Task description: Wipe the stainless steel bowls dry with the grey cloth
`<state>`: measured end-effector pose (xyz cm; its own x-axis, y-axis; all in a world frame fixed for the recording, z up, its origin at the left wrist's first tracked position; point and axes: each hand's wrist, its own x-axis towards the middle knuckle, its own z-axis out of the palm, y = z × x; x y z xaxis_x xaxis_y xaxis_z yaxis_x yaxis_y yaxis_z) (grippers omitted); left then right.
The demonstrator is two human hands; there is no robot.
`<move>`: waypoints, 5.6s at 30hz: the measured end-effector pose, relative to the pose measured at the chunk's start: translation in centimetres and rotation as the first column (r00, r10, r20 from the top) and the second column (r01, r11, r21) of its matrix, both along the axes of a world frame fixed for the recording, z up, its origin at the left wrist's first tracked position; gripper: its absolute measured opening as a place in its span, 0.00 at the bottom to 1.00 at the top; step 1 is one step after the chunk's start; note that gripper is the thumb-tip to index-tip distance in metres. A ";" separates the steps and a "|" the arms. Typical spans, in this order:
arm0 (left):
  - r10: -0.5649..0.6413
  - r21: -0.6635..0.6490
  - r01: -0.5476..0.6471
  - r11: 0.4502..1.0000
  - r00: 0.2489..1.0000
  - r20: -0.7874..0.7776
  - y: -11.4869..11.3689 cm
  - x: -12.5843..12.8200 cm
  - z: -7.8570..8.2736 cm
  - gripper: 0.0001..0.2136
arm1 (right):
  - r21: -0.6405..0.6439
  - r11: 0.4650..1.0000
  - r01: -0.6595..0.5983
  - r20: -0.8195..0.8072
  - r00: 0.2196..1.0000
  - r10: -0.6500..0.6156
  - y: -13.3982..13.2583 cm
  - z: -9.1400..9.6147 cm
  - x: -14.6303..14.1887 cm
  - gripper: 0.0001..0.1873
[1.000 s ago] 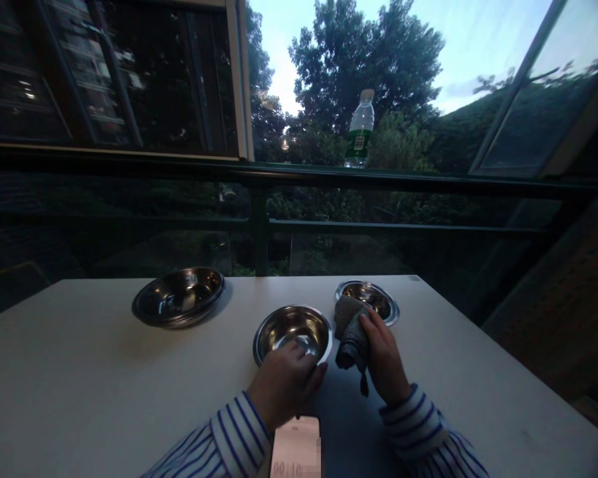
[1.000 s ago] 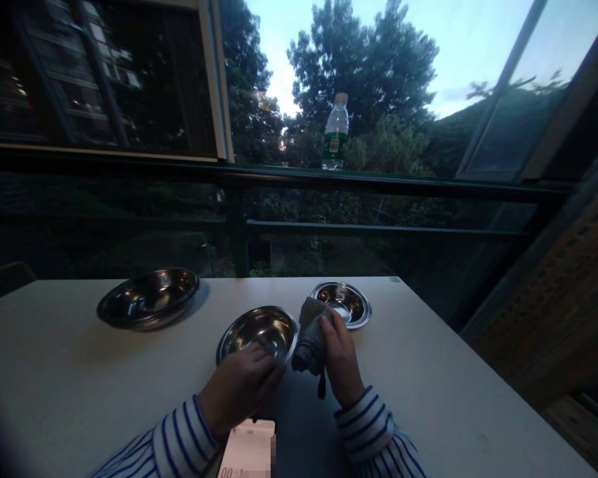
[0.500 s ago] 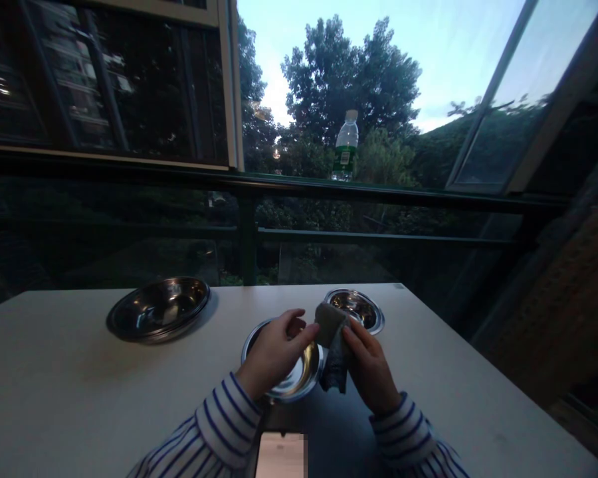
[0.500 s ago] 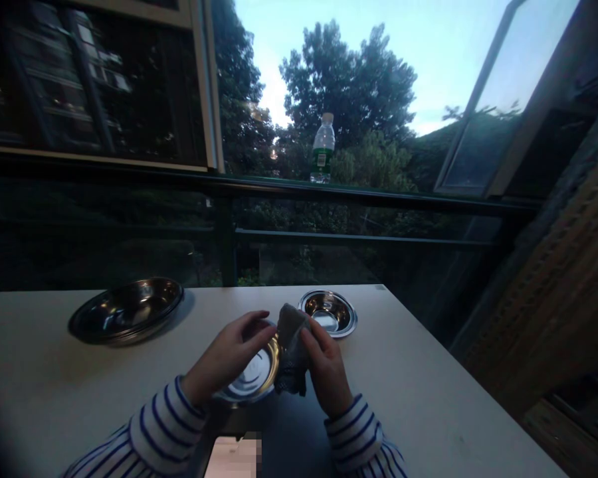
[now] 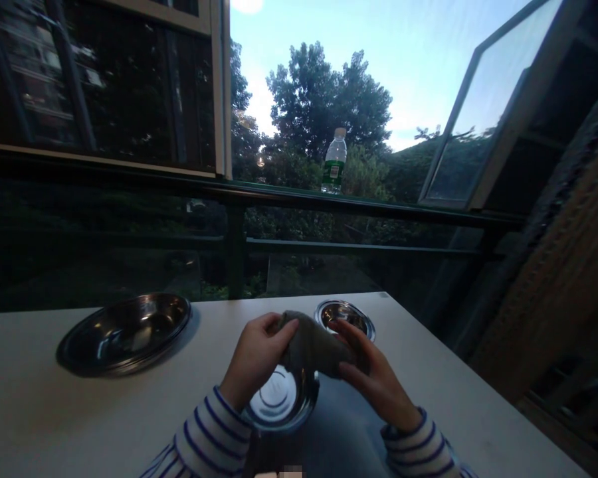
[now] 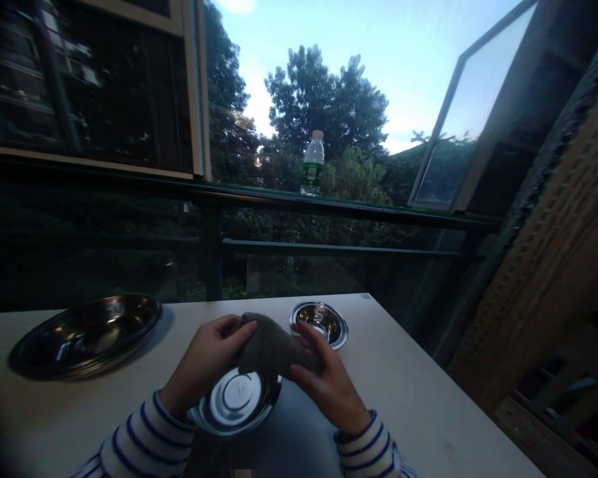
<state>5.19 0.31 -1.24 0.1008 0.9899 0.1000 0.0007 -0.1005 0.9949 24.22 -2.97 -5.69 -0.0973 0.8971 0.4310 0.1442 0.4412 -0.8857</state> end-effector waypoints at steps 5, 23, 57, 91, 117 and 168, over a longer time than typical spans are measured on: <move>-0.093 -0.113 0.115 0.987 0.979 0.180 -0.2 -0.1 0.4 0.14 | 0.060 0.978 0.199 0.198 0.958 -0.207 0.1 0.1 0.3 0.18; -0.112 -0.115 0.125 0.985 0.987 0.111 -1.0 1.6 -0.4 0.12 | 0.273 0.889 0.367 0.164 0.893 -0.419 -0.5 0.4 0.7 0.11; -0.002 -0.100 0.017 0.995 0.989 0.150 0.6 1.9 1.4 0.11 | -0.019 0.811 0.585 -0.049 0.810 -0.585 -0.8 2.3 5.7 0.19; -0.187 0.467 0.418 0.779 0.867 -0.463 -3.3 2.8 1.5 0.25 | 0.091 0.822 0.562 -0.133 0.825 -0.549 -1.3 11.0 0.9 0.18; 0.346 0.316 -0.261 0.912 0.903 -0.254 -1.1 -1.6 5.0 0.17 | 0.200 0.871 0.448 0.332 0.805 -0.491 -0.3 10.2 3.9 0.16; 0.402 0.322 -0.318 0.892 0.884 -0.240 -2.7 -2.7 6.8 0.16 | 0.002 0.972 -0.236 0.368 0.904 0.219 -1.5 7.1 -4.3 0.24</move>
<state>2.44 -2.44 5.57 -0.1919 0.9024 0.3859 0.3744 -0.2962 0.8787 19.95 -4.49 1.37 -0.4538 0.8122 0.3666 0.3423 0.5388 -0.7698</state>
